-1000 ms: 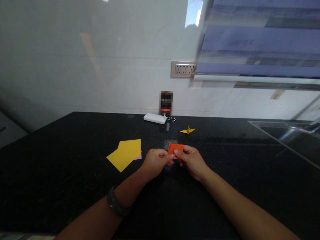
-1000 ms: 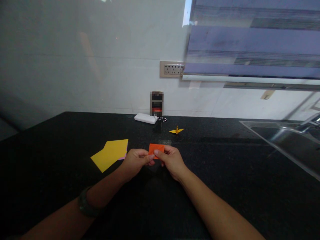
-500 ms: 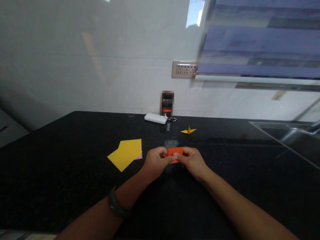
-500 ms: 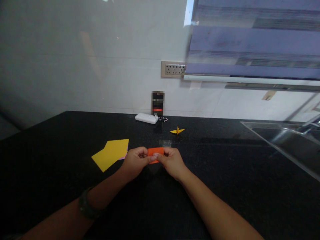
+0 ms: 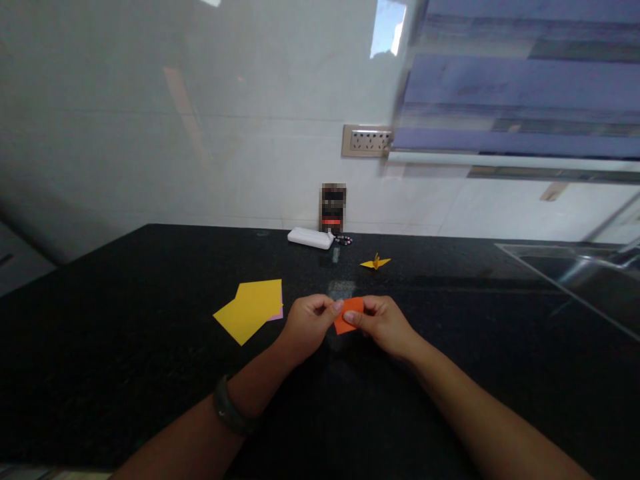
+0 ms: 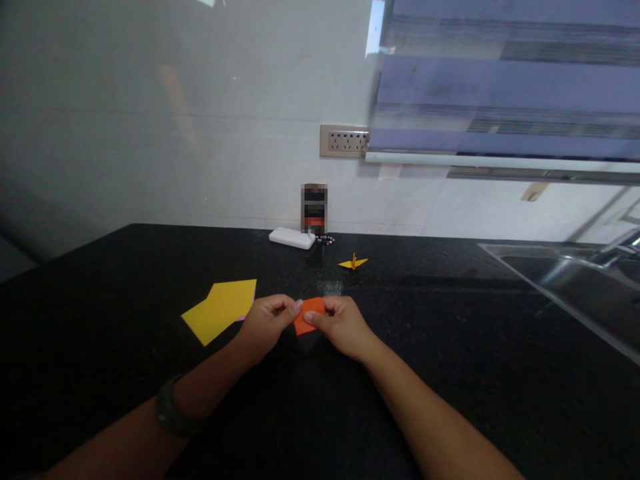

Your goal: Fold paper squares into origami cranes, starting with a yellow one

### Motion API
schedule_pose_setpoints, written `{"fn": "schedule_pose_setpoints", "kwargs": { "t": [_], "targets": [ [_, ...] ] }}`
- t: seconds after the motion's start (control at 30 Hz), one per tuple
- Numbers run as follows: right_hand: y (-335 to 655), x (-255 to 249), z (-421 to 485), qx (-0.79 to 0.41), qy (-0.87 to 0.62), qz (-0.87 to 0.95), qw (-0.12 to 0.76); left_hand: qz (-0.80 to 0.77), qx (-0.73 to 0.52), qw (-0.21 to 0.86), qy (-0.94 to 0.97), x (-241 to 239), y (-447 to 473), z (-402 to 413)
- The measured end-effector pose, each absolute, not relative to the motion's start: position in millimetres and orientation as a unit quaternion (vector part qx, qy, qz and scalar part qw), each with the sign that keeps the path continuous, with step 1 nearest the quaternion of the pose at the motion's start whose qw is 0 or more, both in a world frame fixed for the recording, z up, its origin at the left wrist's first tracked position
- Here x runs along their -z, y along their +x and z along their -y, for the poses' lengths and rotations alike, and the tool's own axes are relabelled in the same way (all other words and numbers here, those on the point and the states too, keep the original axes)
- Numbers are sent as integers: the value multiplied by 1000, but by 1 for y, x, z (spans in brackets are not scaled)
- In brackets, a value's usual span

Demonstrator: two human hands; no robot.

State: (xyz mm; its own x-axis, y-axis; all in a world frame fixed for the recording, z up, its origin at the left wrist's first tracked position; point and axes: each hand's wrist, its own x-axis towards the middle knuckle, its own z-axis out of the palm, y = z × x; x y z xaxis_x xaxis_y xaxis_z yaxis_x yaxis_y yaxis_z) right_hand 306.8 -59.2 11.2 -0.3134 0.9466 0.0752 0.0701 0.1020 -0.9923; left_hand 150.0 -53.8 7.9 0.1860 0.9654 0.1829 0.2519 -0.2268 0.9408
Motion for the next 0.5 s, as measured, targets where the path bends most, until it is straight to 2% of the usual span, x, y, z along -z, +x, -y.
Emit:
{"fn": "schedule_pose_setpoints", "kwargs": {
  "t": [0.13, 0.4, 0.5],
  "targets": [
    [305, -14, 61, -532, -422, 610, 408, -480, -422, 401, 656, -9, 149, 53],
    [308, -7, 56, -518, -448, 571, 452, -415, -316, 491, 698, -3, 149, 52],
    [307, -3, 54, -533, -435, 556, 466, -412, -323, 499, 690, -1, 149, 52]
  ]
}}
